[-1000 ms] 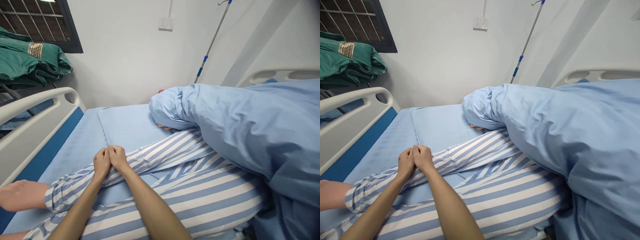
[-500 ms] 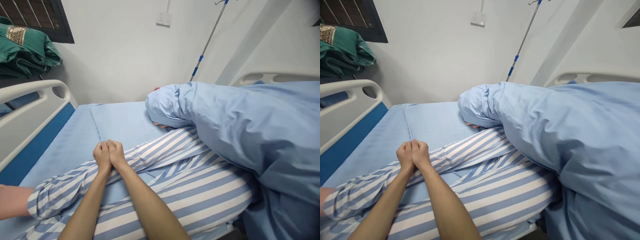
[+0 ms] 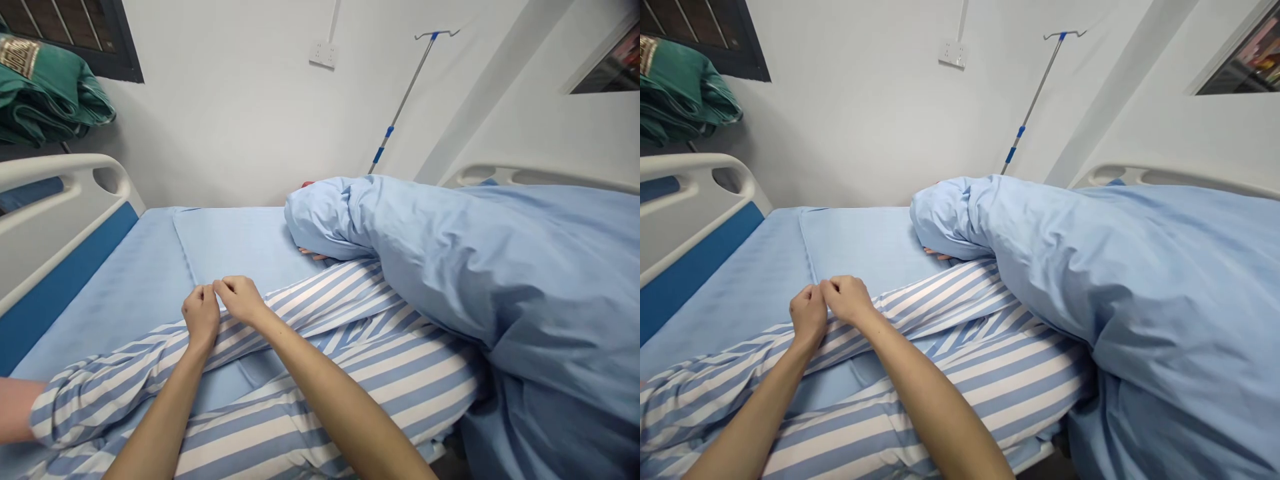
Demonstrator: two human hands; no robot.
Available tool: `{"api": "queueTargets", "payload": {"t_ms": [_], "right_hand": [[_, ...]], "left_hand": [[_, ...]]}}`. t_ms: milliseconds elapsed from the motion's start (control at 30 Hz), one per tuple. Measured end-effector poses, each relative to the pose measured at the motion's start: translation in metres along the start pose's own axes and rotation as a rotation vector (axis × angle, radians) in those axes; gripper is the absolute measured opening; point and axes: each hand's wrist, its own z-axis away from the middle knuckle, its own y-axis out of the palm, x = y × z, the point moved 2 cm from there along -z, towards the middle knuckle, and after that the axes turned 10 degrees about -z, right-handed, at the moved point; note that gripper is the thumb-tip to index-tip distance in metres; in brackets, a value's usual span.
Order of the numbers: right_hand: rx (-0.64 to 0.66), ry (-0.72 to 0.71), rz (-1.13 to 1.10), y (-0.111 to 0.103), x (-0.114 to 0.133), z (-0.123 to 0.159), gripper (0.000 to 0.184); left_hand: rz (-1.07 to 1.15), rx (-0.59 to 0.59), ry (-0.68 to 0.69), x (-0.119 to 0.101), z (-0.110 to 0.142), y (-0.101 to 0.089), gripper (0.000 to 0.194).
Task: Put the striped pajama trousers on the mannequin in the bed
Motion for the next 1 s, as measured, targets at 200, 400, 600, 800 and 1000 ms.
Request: {"api": "queueTargets", "payload": {"t_ms": [200, 400, 600, 800, 1000], "right_hand": [[-0.116, 0.035, 0.021, -0.01, -0.026, 0.013, 0.041], [-0.181, 0.018, -0.113, -0.013, -0.029, 0.012, 0.042], [-0.257, 0.026, -0.221, -0.017, -0.03, 0.01, 0.04], [-0.299, 0.114, -0.493, -0.022, -0.033, 0.004, 0.039], [-0.362, 0.172, -0.651, -0.026, -0.038, 0.001, 0.033]], "left_hand": [[-0.096, 0.05, 0.023, -0.007, 0.001, 0.002, 0.029], [-0.099, 0.1, 0.035, -0.007, 0.004, 0.003, 0.027], [0.042, 0.193, -0.022, -0.031, 0.01, 0.005, 0.021], [0.529, 0.114, -0.135, -0.097, 0.01, 0.023, 0.016], [0.358, -0.097, -0.103, -0.07, 0.029, 0.049, 0.02]]}}
